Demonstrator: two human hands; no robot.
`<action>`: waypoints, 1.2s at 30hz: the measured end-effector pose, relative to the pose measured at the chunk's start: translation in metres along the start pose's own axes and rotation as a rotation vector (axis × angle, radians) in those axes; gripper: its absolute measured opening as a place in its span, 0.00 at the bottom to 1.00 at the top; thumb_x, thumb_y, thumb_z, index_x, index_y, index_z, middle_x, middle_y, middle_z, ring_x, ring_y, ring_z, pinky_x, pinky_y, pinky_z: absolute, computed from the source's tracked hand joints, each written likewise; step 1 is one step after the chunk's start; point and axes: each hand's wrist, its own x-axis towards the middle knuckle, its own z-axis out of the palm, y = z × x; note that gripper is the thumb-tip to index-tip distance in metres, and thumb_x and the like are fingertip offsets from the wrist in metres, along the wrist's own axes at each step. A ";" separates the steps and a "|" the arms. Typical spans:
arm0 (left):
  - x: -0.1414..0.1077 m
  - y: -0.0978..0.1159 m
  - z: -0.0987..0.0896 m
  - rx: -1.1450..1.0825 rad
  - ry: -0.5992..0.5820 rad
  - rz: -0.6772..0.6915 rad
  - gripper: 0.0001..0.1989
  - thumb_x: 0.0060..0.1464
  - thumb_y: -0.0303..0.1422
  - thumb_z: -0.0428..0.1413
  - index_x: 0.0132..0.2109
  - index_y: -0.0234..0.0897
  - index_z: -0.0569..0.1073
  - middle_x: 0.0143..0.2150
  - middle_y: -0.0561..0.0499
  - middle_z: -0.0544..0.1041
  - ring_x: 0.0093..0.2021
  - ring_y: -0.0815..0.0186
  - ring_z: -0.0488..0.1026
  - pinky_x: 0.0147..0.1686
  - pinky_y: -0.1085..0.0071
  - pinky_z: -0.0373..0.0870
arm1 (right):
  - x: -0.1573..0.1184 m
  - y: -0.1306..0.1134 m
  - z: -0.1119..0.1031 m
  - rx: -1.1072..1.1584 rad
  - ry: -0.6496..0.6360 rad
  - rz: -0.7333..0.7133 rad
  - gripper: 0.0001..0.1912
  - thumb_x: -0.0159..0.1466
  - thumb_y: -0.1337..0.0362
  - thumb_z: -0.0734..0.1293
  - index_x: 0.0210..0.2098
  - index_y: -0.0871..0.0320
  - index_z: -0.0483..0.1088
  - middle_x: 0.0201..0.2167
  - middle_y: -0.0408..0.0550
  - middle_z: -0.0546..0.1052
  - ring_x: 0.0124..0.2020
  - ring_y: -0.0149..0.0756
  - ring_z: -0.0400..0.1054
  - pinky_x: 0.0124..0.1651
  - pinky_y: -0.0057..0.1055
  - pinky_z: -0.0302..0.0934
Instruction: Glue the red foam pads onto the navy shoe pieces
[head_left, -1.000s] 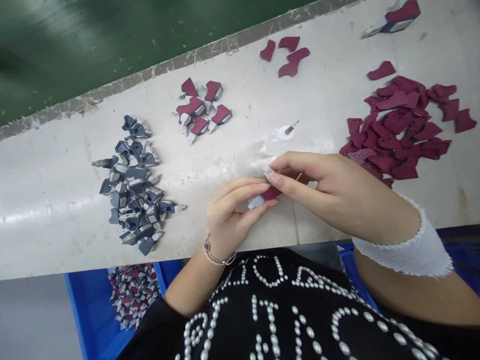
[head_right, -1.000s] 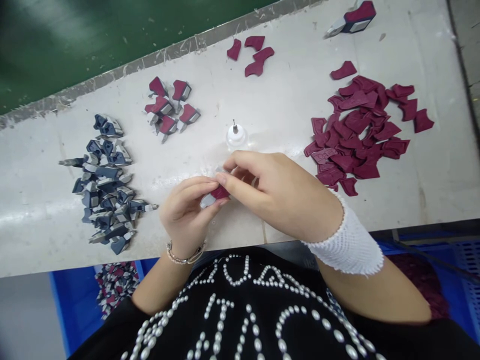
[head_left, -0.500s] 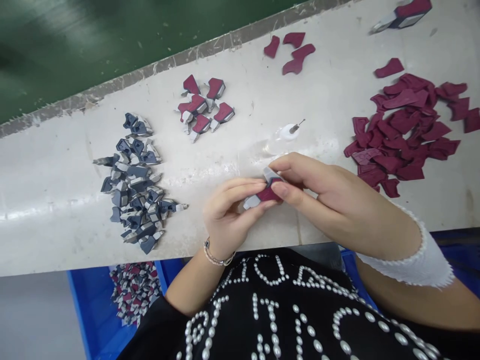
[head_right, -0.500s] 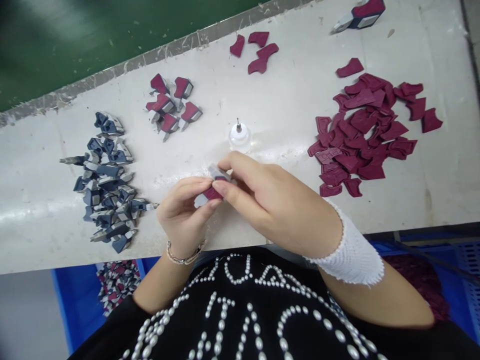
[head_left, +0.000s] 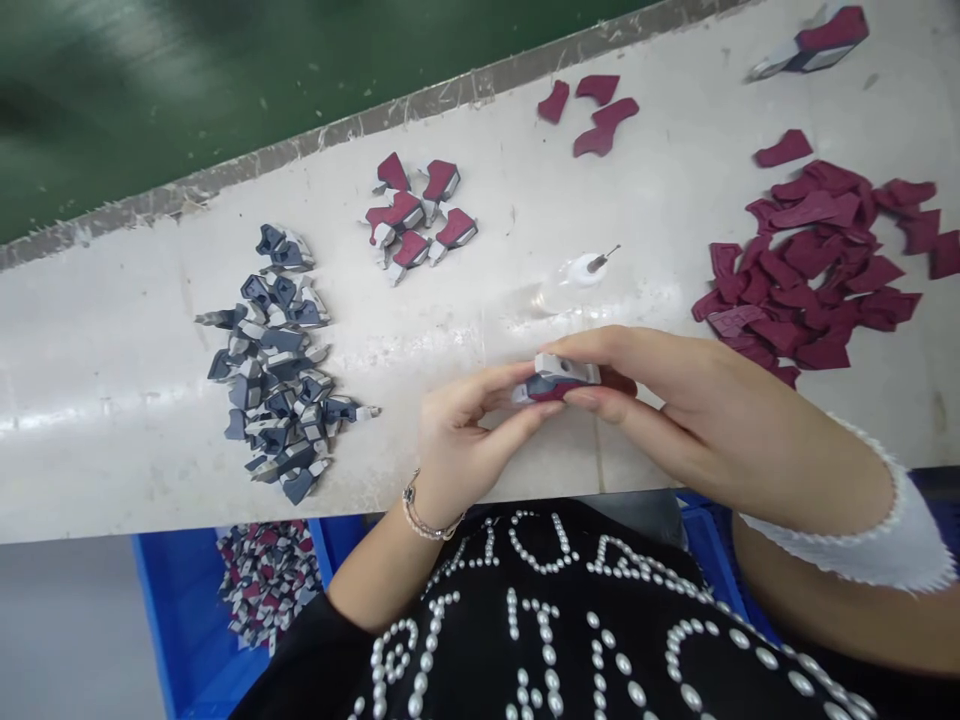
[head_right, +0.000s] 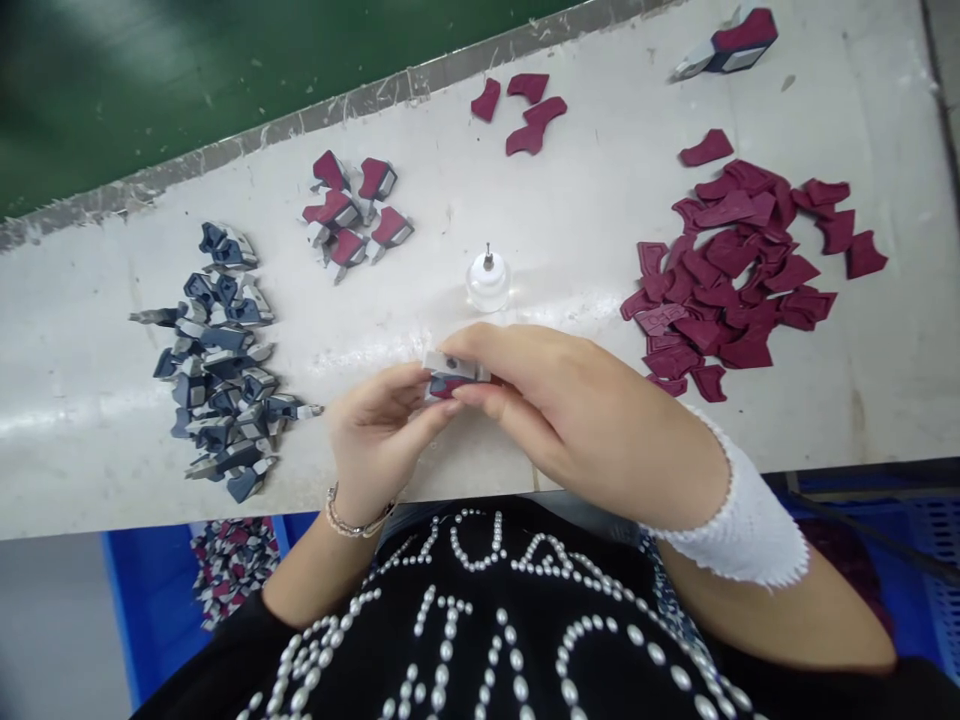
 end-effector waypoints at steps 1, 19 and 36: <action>0.000 0.001 -0.001 0.034 -0.012 0.013 0.24 0.53 0.22 0.69 0.55 0.44 0.80 0.48 0.50 0.86 0.46 0.66 0.85 0.48 0.74 0.85 | -0.001 0.000 -0.001 0.020 -0.012 0.008 0.09 0.75 0.62 0.60 0.48 0.55 0.71 0.41 0.44 0.80 0.39 0.34 0.75 0.39 0.31 0.65; -0.003 0.019 0.006 0.211 0.061 0.097 0.14 0.50 0.28 0.72 0.44 0.37 0.79 0.37 0.50 0.86 0.32 0.68 0.84 0.33 0.76 0.84 | -0.002 0.001 0.004 0.183 -0.036 0.037 0.11 0.76 0.56 0.61 0.42 0.54 0.70 0.37 0.43 0.77 0.37 0.34 0.71 0.37 0.33 0.63; -0.009 0.034 0.009 0.051 0.014 -0.102 0.11 0.52 0.29 0.71 0.41 0.37 0.79 0.36 0.49 0.86 0.33 0.66 0.85 0.36 0.74 0.86 | -0.016 -0.012 -0.001 -0.077 -0.048 -0.030 0.11 0.76 0.63 0.59 0.54 0.54 0.69 0.44 0.46 0.80 0.41 0.36 0.75 0.41 0.33 0.66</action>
